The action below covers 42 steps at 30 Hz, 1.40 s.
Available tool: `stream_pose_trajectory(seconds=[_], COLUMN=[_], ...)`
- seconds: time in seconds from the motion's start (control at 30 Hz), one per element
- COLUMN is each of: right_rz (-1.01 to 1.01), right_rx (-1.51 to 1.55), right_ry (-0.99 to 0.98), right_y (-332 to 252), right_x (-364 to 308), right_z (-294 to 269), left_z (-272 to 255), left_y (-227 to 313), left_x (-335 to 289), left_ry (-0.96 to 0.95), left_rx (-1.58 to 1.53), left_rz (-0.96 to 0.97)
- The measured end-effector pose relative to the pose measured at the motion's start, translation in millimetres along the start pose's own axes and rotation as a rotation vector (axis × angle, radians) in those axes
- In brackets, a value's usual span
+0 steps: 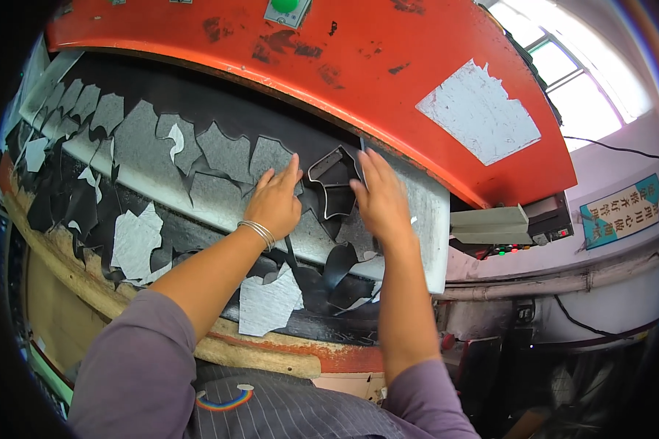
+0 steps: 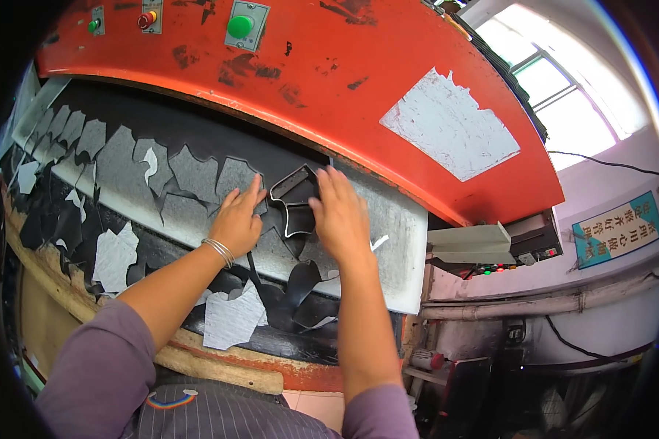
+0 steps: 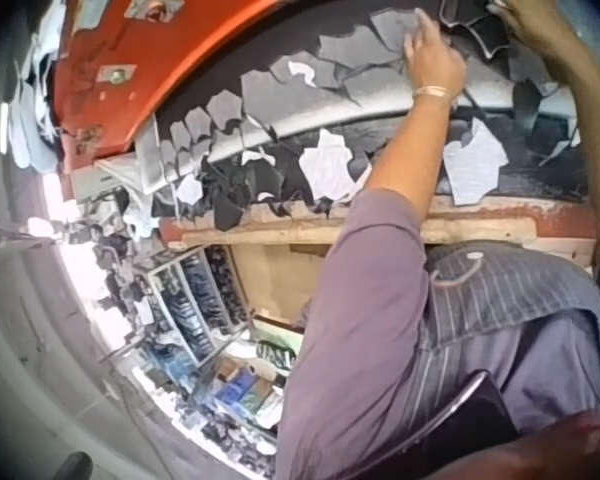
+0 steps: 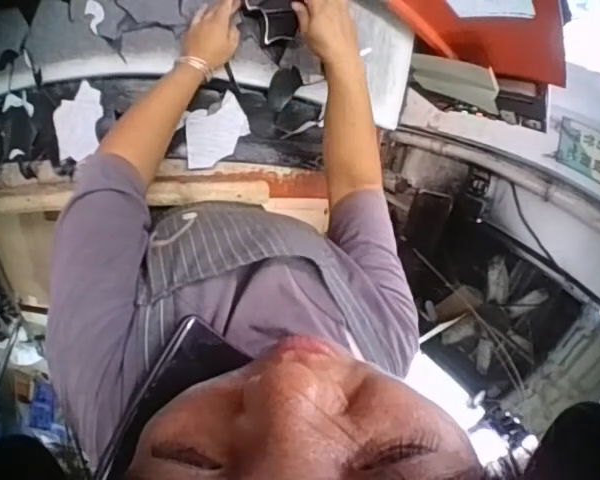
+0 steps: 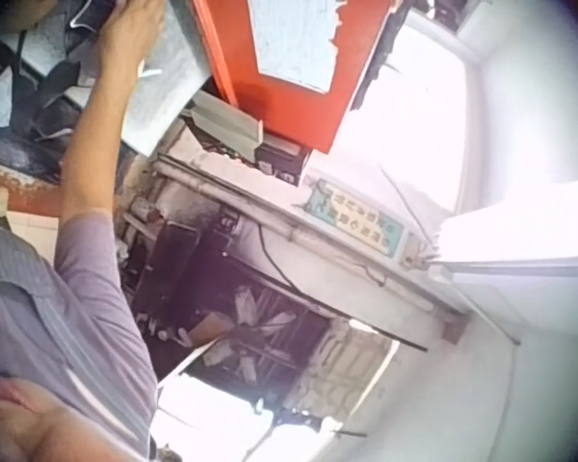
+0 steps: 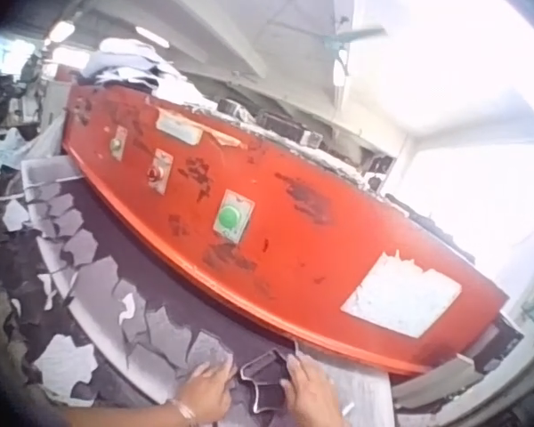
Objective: Cutting leather components for shoes using a manual die-cutting machine.
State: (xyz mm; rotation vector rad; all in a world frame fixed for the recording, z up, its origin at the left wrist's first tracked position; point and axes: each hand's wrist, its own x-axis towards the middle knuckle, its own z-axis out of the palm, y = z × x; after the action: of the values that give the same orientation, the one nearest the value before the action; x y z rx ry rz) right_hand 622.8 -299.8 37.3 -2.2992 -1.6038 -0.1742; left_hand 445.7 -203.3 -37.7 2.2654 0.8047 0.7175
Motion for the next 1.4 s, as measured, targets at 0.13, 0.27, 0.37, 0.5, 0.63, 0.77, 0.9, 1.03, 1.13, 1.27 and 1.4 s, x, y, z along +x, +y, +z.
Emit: stream_pose_trajectory(seconds=[0.13, 0.27, 0.37, 0.5, 0.63, 0.77, 0.9, 1.03, 1.13, 1.27, 1.4], right_rz=[-0.549, -0.573, -0.451, 0.093, 0.559, 0.633, 0.436, 0.142, 0.063, 0.203, 0.217], right_rx=[-0.143, -0.188, -0.076, 0.096, 0.435, 0.482, 0.464, 0.272, 0.218, 0.241, 0.207], right_ry=[-0.12, -0.457, -0.351, -0.177, -0.062, -0.001, -0.025, -0.223, -0.191, -0.245, -0.143], right_y=[-12.0, -15.1, 7.6, 27.5, -1.4, -21.4, 5.1, 18.5, 23.1, 14.7, 3.1], right_x=[44.9, 70.0, 65.2, 29.7, -6.9, -20.1, -43.1, -45.3, -38.9, -49.4, -57.7], right_z=[14.2, 16.8, 2.7, 3.1, 28.3, 35.8, 39.1, 22.9, 33.3, 29.4, 36.9], left_z=[-4.8, -3.1, -4.9, -4.2, -1.3, 1.4, 0.5, -4.3, -3.6, -1.9, -2.6], left_y=[-0.8, -0.9, -5.9, -6.1, -4.4, -3.1, -6.6, -3.6, -0.3, 1.2, -1.5], left_x=[-9.1, -15.2, -17.5, -15.8, -15.4, -11.1, -12.3, -13.9, -12.7, -15.3, -14.0], left_ry=[-0.001, 0.017, 0.082, 0.075, 0.046, 0.049, 0.049, -0.009, -0.015, -0.04, -0.025], left_rx=[-0.018, -0.068, -0.125, -0.116, -0.055, -0.017, 0.024, -0.026, -0.007, 0.05, 0.1], left_rz=[-0.008, 0.028, 0.0, -0.039, -0.015, 0.034, 0.055, 0.017, 0.039, 0.091, 0.13])
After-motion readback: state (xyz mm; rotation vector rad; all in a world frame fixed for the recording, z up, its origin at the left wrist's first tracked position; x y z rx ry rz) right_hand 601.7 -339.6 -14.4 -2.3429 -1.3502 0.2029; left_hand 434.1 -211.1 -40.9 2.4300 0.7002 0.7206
